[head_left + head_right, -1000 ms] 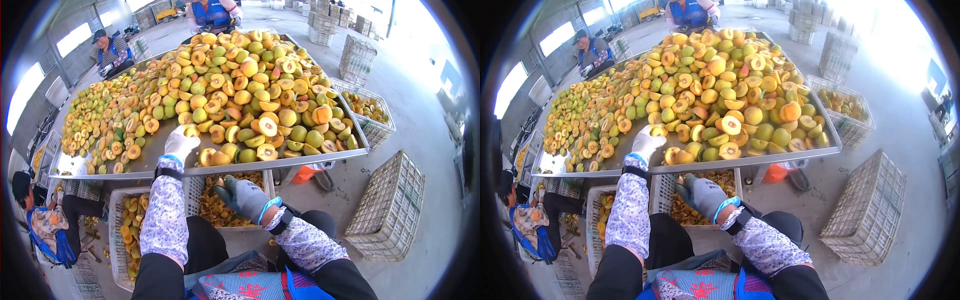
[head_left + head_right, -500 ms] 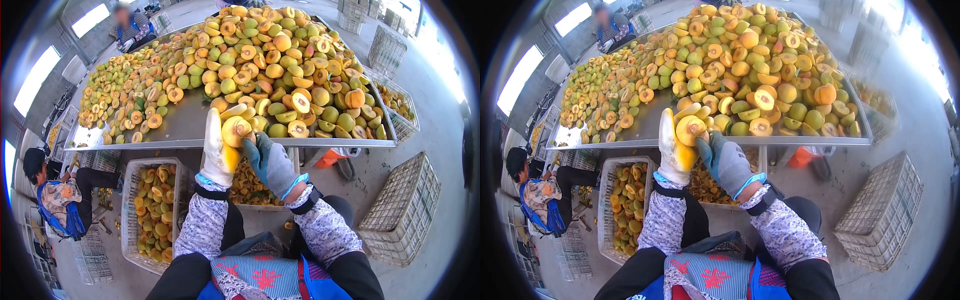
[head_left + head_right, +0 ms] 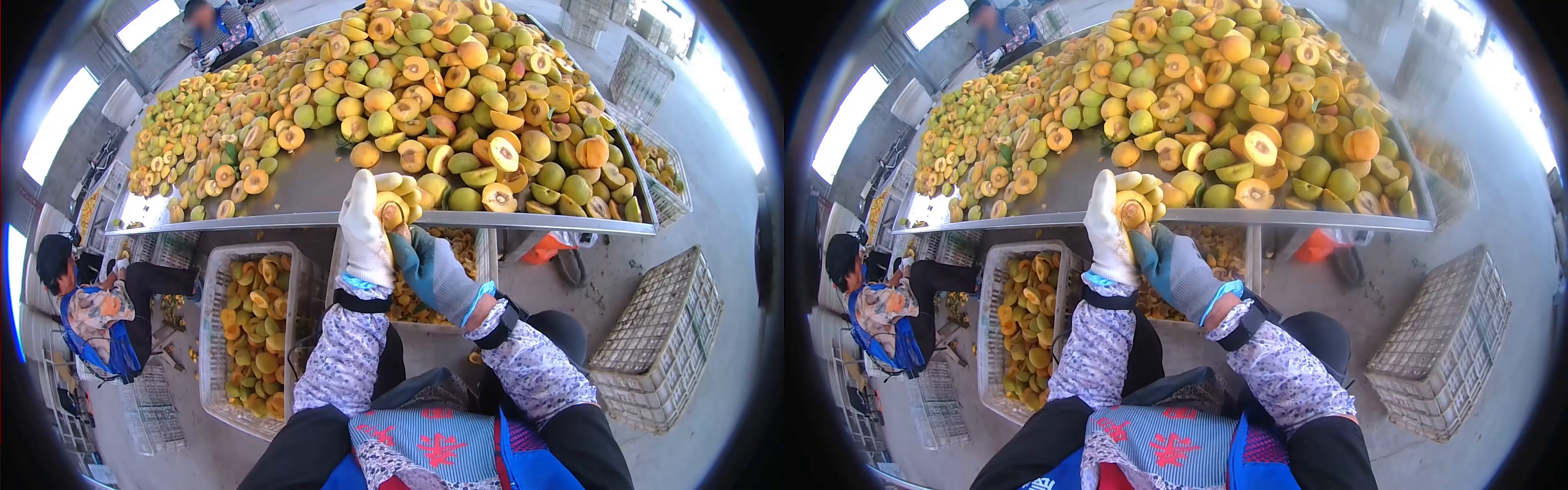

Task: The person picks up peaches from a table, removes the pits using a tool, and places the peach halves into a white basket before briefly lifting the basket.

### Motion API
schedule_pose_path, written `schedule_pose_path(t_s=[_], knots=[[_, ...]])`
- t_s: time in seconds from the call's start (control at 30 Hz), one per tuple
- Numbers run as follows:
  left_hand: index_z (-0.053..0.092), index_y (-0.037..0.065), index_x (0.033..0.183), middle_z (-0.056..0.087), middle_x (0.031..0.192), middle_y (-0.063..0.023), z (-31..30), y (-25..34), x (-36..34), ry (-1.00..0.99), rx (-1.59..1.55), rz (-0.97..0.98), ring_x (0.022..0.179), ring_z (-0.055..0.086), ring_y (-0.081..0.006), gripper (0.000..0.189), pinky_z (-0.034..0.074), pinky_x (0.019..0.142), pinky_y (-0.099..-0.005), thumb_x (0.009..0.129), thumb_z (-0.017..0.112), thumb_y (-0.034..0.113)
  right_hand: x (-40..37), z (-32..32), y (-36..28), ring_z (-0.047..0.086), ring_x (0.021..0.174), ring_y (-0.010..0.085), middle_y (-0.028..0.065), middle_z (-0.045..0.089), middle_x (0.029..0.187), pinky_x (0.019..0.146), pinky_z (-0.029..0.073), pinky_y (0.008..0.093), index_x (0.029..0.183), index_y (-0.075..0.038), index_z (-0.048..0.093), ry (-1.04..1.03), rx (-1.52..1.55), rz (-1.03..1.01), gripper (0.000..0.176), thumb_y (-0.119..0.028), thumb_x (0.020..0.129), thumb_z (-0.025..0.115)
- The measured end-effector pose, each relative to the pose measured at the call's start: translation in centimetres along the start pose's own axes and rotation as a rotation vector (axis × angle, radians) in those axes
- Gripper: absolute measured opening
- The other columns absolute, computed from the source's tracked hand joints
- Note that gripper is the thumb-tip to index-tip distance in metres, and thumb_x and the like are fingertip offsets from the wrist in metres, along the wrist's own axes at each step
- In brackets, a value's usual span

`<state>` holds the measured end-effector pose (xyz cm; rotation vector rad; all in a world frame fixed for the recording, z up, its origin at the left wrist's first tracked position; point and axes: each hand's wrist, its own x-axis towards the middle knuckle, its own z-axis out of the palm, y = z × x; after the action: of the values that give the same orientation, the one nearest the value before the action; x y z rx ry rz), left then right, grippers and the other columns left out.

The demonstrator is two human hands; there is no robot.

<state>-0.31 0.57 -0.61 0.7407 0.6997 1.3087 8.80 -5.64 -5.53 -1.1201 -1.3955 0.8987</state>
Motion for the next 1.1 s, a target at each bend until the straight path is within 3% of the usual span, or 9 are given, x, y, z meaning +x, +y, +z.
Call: schedule_pose_path(t_s=[0.2, 0.3, 0.43, 0.63, 0.73, 0.93, 1.0, 1.07, 1.1], knots=[[0.066, 0.000, 0.096, 0.071, 0.089, -0.0168, 0.0, 0.0, 0.0, 0.028, 0.105, 0.061, 0.072, 0.070, -0.0257, 0.045, 0.059, 0.062, -0.0344, 0.104, 0.051, 0.041, -0.1, 0.4, 0.3, 0.059, 0.085, 0.0079, 0.0083, 0.069, 0.087, 0.073, 0.049, 0.0269, 0.109, 0.003, 0.064, -0.100, 0.158, 0.182, 0.035, -0.029, 0.108, 0.049], [0.066, 0.000, 0.092, 0.071, 0.088, -0.0170, -0.3, 0.1, 0.1, -0.011, 0.157, 0.059, 0.071, 0.070, -0.0256, 0.046, 0.059, 0.061, -0.0345, 0.104, 0.051, 0.041, -0.3, 0.6, -0.5, 0.055, 0.067, 0.0069, 0.0034, 0.060, 0.073, 0.058, 0.045, 0.0240, 0.097, -0.002, 0.063, -0.074, 0.261, 0.211, 0.042, -0.039, 0.108, 0.047], [0.066, 0.000, 0.087, 0.070, 0.086, -0.0171, -1.0, 1.1, 0.5, -0.174, 0.214, 0.030, 0.068, 0.068, -0.0256, 0.046, 0.058, 0.061, -0.0350, 0.104, 0.051, 0.041, -0.1, -1.4, -4.4, 0.039, 0.040, 0.0095, -0.0012, 0.050, 0.061, 0.036, 0.032, 0.0268, 0.083, -0.011, 0.056, -0.290, 0.377, 0.616, 0.053, -0.056, 0.105, 0.039], [0.062, 0.006, 0.094, 0.068, 0.092, -0.0140, -2.1, 0.5, 1.3, -0.409, -0.214, -0.123, 0.075, 0.066, -0.0246, 0.039, 0.057, 0.062, -0.0366, 0.104, 0.050, 0.042, 0.2, -2.3, -2.9, 0.025, 0.039, 0.0034, -0.0079, 0.035, 0.059, 0.032, 0.020, 0.0204, 0.081, -0.017, 0.052, -0.635, 1.228, 0.821, 0.048, -0.058, 0.104, 0.042], [0.060, 0.009, 0.097, 0.067, 0.095, -0.0120, -1.1, 1.3, 0.1, -0.109, -0.085, -0.079, 0.080, 0.066, -0.0238, 0.035, 0.058, 0.063, -0.0371, 0.103, 0.051, 0.043, 0.4, -2.5, -3.4, 0.033, 0.041, 0.0040, -0.0083, 0.038, 0.059, 0.034, 0.026, 0.0210, 0.085, -0.016, 0.055, -0.609, 0.991, 0.769, 0.048, -0.059, 0.104, 0.043], [0.067, 0.007, 0.106, 0.073, 0.101, -0.0123, -9.3, 7.1, -0.8, 0.228, 0.052, 0.150, 0.086, 0.071, -0.0255, 0.038, 0.060, 0.072, -0.0381, 0.103, 0.053, 0.042, -1.8, -2.2, 1.1, 0.067, 0.064, 0.0374, 0.0192, 0.067, 0.071, 0.057, 0.051, 0.0471, 0.091, -0.004, 0.066, -0.163, -0.680, 0.019, 0.036, -0.039, 0.100, 0.060], [0.070, 0.003, 0.104, 0.074, 0.100, -0.0146, -14.4, 9.6, -1.5, 0.440, 0.414, 0.211, 0.085, 0.072, -0.0262, 0.041, 0.058, 0.074, -0.0381, 0.100, 0.057, 0.042, -1.9, -2.4, -0.7, 0.068, 0.080, 0.0421, 0.0251, 0.069, 0.083, 0.072, 0.053, 0.0501, 0.094, -0.004, 0.072, -0.168, -0.615, 0.133, 0.025, -0.027, 0.096, 0.062], [0.072, -0.001, 0.104, 0.075, 0.098, -0.0161, -19.6, 11.7, -2.0, 0.674, 1.737, 0.177, 0.084, 0.073, -0.0265, 0.044, 0.056, 0.078, -0.0384, 0.097, 0.062, 0.041, -2.3, -2.3, -0.9, 0.068, 0.080, 0.0424, 0.0240, 0.070, 0.083, 0.072, 0.053, 0.0502, 0.093, -0.004, 0.071, -0.100, -0.508, 0.083, 0.025, -0.027, 0.097, 0.062], [0.072, -0.002, 0.106, 0.075, 0.100, -0.0165, -19.4, 11.7, -2.0, 0.659, 1.721, 0.240, 0.088, 0.072, -0.0271, 0.043, 0.055, 0.082, -0.0382, 0.096, 0.063, 0.039, -2.4, -2.1, -0.8, 0.068, 0.080, 0.0425, 0.0241, 0.070, 0.083, 0.073, 0.053, 0.0503, 0.094, -0.004, 0.071, -0.106, -0.508, 0.086, 0.025, -0.028, 0.096, 0.062]])
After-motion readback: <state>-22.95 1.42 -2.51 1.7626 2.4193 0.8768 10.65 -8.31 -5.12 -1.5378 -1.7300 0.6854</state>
